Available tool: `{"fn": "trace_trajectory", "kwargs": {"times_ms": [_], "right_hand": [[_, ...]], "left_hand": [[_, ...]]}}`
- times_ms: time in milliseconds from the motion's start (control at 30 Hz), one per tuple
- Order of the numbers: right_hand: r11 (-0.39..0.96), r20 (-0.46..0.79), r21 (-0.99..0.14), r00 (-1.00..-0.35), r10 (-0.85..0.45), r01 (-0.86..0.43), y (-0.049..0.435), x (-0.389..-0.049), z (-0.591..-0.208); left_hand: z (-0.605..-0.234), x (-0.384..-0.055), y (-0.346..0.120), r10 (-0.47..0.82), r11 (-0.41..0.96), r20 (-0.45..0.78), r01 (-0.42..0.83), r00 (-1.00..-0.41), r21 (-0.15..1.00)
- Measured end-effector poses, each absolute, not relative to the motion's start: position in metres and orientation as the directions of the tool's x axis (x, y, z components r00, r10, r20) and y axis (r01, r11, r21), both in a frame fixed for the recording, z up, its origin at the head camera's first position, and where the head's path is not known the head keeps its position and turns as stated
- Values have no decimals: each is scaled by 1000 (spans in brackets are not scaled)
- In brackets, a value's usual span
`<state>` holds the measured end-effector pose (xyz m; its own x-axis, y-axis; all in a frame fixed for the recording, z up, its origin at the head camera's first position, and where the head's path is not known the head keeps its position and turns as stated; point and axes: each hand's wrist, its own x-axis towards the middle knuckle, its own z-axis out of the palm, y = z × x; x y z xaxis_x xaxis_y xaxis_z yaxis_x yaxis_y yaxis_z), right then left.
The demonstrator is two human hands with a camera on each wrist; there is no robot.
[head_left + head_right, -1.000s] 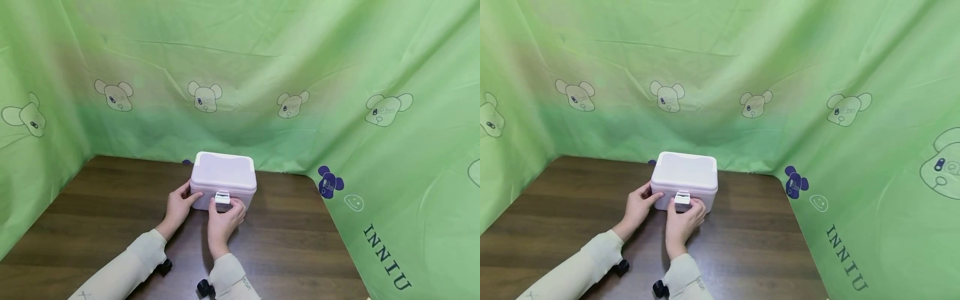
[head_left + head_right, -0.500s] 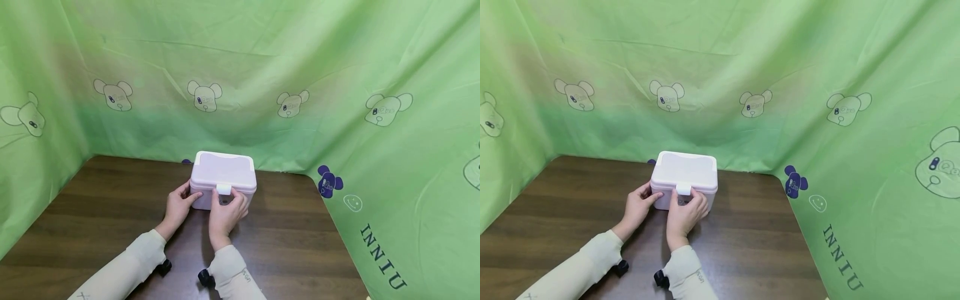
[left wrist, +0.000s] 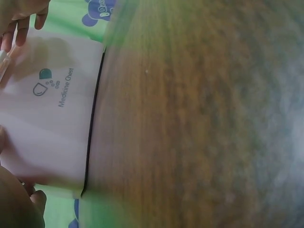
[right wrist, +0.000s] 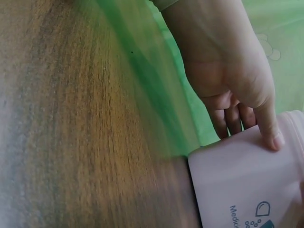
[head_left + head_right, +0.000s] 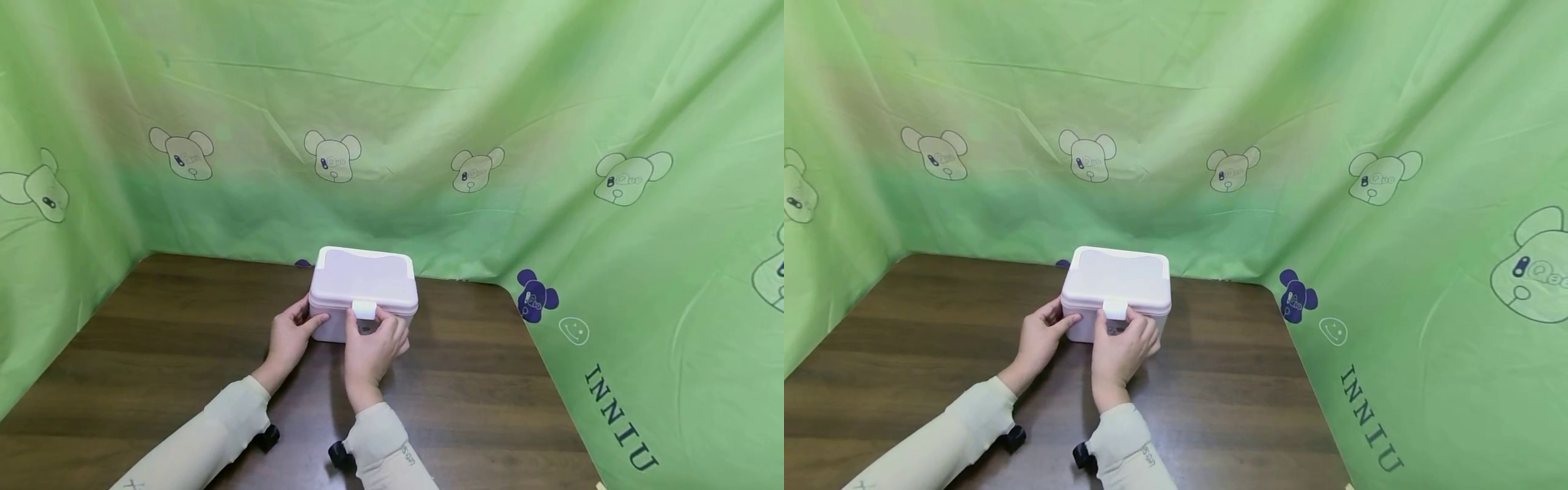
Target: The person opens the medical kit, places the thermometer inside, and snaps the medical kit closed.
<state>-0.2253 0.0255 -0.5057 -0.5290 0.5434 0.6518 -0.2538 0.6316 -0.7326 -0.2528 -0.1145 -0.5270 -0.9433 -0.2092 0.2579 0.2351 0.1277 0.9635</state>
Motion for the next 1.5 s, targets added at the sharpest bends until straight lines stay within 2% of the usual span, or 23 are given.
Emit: {"fn": "trace_trajectory", "kwargs": {"times_ms": [1500], "right_hand": [[600,635,-745,-581,508,-290,35,-228,-533]], "left_hand": [[-527,-246,-116,-181,153,244,218,-953,964]]}}
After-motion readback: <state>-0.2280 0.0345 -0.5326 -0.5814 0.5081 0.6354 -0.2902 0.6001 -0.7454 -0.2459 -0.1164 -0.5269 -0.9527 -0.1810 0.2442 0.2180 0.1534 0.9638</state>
